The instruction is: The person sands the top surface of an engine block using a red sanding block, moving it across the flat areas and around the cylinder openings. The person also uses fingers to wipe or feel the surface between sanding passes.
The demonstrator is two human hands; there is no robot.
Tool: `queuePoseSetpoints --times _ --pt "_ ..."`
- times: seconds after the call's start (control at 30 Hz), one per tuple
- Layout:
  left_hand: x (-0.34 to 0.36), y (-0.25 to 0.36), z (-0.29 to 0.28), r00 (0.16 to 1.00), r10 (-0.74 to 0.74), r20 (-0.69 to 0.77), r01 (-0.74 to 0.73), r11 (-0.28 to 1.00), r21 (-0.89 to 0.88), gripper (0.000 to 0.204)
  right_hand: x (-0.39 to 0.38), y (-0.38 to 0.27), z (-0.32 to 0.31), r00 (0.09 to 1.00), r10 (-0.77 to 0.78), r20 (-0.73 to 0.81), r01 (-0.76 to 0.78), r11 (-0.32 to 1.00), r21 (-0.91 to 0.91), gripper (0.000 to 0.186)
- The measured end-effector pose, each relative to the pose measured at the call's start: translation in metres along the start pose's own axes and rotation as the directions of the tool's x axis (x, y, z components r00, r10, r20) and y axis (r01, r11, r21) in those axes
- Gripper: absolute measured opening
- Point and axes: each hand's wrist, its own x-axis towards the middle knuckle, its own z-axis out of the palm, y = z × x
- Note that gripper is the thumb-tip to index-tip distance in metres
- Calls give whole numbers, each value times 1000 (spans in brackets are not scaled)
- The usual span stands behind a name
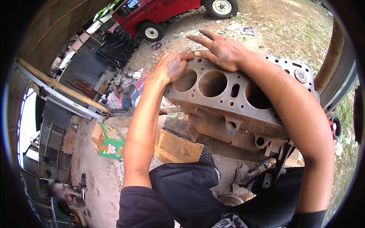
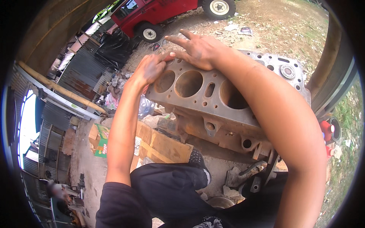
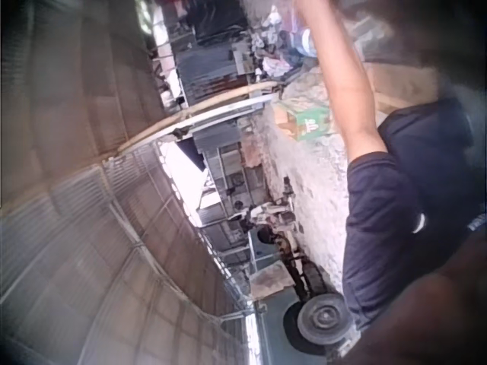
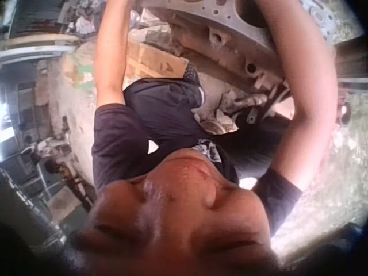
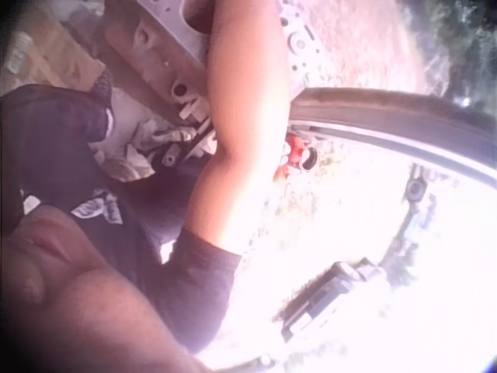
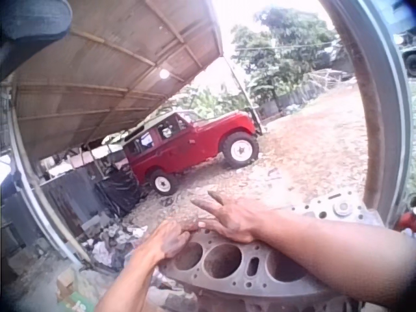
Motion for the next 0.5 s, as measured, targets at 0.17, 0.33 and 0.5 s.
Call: queuePoseSetpoints --times 0.17,0.33,0.5 --pt "-51 11 3 997 -5 -78 8 1000 28 41 6 -10 6 998 -64 19 63 998 17 68" --pt "-52 35 9 988 -127 -84 133 988 79 45 5 -11 8 997 -78 12 78 997 -10 67" --pt "-66 13 10 997 -45 -63 39 994 -100 67 7 -6 7 991 -131 10 131 991 35 65"
